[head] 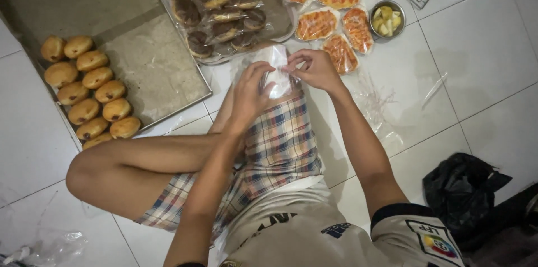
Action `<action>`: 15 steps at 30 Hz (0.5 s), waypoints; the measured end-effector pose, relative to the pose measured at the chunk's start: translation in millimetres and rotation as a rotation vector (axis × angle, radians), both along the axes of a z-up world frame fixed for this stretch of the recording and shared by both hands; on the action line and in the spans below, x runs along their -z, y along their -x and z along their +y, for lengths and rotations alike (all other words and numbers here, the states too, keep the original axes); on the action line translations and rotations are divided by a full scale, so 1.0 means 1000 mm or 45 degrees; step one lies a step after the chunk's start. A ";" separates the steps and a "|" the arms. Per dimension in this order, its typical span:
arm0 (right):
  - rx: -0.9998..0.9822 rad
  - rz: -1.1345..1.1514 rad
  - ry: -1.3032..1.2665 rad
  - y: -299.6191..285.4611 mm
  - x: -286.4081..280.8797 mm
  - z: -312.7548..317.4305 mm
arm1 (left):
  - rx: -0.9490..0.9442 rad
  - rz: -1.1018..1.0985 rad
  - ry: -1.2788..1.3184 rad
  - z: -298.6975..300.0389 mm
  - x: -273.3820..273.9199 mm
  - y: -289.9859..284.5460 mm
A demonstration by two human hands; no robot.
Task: Packing individual baked buns into small plastic bags while sitting on the floor.
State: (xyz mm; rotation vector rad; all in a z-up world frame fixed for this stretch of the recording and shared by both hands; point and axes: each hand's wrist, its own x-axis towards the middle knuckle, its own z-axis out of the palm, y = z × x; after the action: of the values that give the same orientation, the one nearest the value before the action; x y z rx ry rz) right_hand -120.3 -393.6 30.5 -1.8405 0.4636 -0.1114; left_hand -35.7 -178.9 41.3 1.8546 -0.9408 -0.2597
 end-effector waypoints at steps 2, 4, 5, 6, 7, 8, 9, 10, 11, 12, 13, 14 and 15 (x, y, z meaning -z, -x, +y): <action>0.006 0.012 -0.001 0.000 0.007 0.002 | 0.001 0.003 -0.027 0.000 -0.002 0.000; 0.015 0.023 -0.005 -0.001 0.014 0.002 | 0.005 0.006 -0.056 -0.001 -0.004 0.000; 0.016 0.005 0.014 -0.002 0.019 0.001 | 0.006 0.010 -0.061 -0.001 -0.004 0.000; 0.014 -0.013 0.032 -0.004 0.024 0.001 | 0.003 0.014 -0.067 -0.001 -0.005 0.000; 0.012 -0.014 0.026 -0.002 0.027 0.002 | 0.002 0.014 -0.073 0.001 -0.007 0.001; 0.032 -0.035 0.024 -0.002 0.029 0.001 | 0.004 0.016 -0.078 0.001 -0.010 0.001; 0.052 -0.057 0.021 -0.001 0.031 0.000 | 0.006 0.019 -0.083 0.002 -0.013 0.001; 0.050 -0.059 0.021 -0.001 0.033 -0.002 | 0.004 0.017 -0.083 0.002 -0.013 0.001; 0.059 -0.073 0.045 -0.001 0.034 -0.003 | 0.004 0.015 -0.094 0.002 -0.013 0.001; 0.070 -0.085 0.067 0.000 0.036 -0.004 | 0.007 0.016 -0.106 0.002 -0.013 0.002; 0.070 -0.085 0.065 0.000 0.035 -0.004 | 0.006 0.015 -0.108 0.003 -0.011 0.001; 0.090 -0.073 0.083 0.001 0.034 -0.005 | 0.008 0.014 -0.096 0.003 -0.009 0.000; 0.110 -0.062 0.101 0.002 0.032 -0.006 | 0.009 0.013 -0.084 0.003 -0.006 -0.001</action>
State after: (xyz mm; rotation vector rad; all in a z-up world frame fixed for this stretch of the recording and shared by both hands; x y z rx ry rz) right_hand -122.5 -399.7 -1.7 -1.8910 0.5111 -0.2359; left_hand -34.9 -175.8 47.7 1.9088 -0.9417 -0.3080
